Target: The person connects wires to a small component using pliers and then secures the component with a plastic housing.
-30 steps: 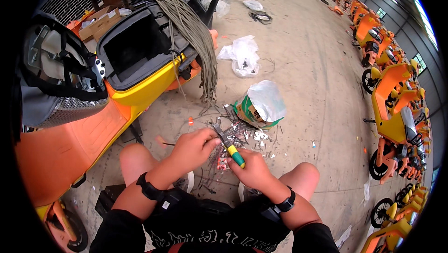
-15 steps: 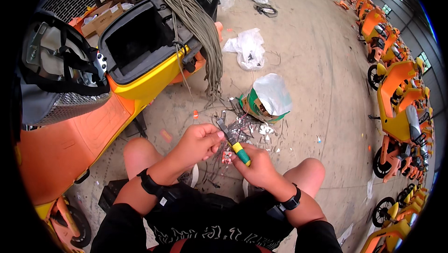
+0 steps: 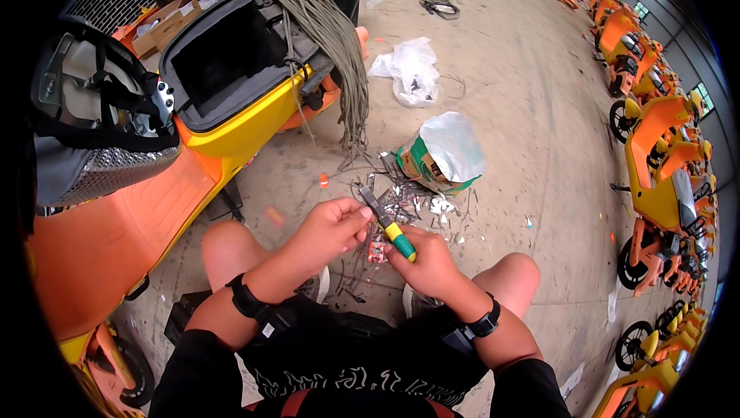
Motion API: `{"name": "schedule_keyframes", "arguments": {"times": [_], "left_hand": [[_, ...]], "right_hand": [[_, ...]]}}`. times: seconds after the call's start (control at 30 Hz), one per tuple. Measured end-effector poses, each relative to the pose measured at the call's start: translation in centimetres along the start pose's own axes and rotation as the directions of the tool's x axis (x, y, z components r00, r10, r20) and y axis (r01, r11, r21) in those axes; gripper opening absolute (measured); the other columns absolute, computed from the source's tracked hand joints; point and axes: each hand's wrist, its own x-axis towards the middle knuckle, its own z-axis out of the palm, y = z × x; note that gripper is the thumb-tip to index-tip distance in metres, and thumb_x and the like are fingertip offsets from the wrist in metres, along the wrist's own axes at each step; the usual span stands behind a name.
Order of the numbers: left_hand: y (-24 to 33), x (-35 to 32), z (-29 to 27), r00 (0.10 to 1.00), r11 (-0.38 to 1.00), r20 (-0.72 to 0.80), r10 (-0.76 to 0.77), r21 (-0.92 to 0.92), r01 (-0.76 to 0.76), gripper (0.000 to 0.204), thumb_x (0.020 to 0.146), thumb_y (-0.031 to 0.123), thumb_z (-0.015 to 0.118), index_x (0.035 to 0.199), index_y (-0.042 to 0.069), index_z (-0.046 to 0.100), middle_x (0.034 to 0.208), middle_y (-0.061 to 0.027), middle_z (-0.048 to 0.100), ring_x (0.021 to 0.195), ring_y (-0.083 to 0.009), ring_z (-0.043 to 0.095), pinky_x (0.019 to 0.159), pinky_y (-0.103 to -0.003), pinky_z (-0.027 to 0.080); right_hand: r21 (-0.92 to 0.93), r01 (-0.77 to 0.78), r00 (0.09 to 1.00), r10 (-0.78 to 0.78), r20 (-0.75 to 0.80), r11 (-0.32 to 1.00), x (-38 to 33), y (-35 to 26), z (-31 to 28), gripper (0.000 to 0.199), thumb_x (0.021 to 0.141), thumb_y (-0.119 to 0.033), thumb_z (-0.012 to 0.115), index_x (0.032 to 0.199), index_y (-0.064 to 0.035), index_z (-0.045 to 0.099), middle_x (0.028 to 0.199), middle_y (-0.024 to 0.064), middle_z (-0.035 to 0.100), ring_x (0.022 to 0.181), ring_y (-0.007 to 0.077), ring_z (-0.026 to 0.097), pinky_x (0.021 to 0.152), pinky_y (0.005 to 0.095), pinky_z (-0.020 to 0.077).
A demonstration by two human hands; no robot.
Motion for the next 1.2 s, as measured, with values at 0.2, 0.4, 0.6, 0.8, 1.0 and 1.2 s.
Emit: {"name": "schedule_keyframes", "arguments": {"times": [0.2,0.4,0.6,0.8,1.0,1.2], "left_hand": [[-0.3,-0.7,0.4,0.72,0.333,0.06,0.692,0.857,-0.392,0.016,0.096,0.019,0.068,0.098,0.004,0.063,0.078,-0.01,0.065,0.066,-0.0279,0.066,0.058,-0.038,0.052],[-0.5,-0.7,0.3,0.657,0.095,0.169,0.734,0.933,-0.347,0.013,0.097,0.019,0.064,0.094,0.008,0.059,0.077,-0.0086,0.062,0.065,-0.0306,0.066,0.054,-0.042,0.052],[-0.9,-0.7,0.5,0.728,0.378,0.034,0.685,0.837,-0.395,0.016,0.098,0.018,0.063,0.089,0.005,0.061,0.072,-0.0094,0.062,0.058,-0.0267,0.063,0.052,-0.039,0.05],[0.3,-0.9,0.6,0.997,0.998,-0.06,0.052,-0.031,-0.054,0.02,0.104,0.018,0.058,0.098,0.0,0.064,0.069,0.0033,0.055,0.05,-0.0069,0.048,0.047,-0.025,0.038],[0.3,-0.6,-0.8,0.951,0.763,0.298,-0.081,-0.595,0.252,0.017,0.105,0.016,0.056,0.099,0.001,0.062,0.069,0.0018,0.052,0.046,-0.0044,0.041,0.047,-0.022,0.035],[0.1,-0.3,-0.1,0.998,0.981,0.067,-0.009,-0.195,0.022,0.021,0.105,0.021,0.059,0.106,0.0,0.062,0.077,0.0022,0.059,0.053,-0.0088,0.05,0.049,-0.024,0.04]], "right_hand": [[0.218,-0.286,0.957,0.264,0.124,0.933,-0.1,-1.9,-0.5,0.023,0.094,-0.019,0.071,0.094,0.0034,0.069,0.083,0.0148,0.065,0.072,0.025,0.062,0.071,0.0374,0.05],[0.172,-0.328,0.94,0.304,0.152,0.929,-0.2,-1.2,-0.4,0.026,0.095,-0.021,0.071,0.089,0.0037,0.066,0.081,0.0144,0.064,0.071,0.0235,0.061,0.069,0.0376,0.0485],[0.131,-0.321,0.942,0.303,0.144,0.938,-0.2,-2.3,-0.7,0.024,0.094,-0.019,0.071,0.088,0.0041,0.066,0.08,0.0163,0.062,0.069,0.0306,0.06,0.068,0.0399,0.0489],[0.098,-0.141,0.988,0.134,0.071,0.985,-0.2,-1.6,-0.4,0.02,0.093,-0.017,0.07,0.093,0.0034,0.068,0.095,0.0184,0.068,0.078,0.0359,0.067,0.073,0.0396,0.0524],[0.071,0.033,0.999,-0.033,-0.007,0.997,0.0,-0.8,-0.1,0.018,0.093,-0.012,0.069,0.103,0.0028,0.069,0.095,0.0161,0.069,0.08,0.0299,0.068,0.074,0.0366,0.0528],[0.038,-0.014,1.0,0.015,-0.016,0.999,-0.2,-0.4,0.1,0.019,0.093,-0.012,0.07,0.105,0.0019,0.07,0.091,0.0155,0.069,0.078,0.0269,0.067,0.072,0.0358,0.0524]]}}
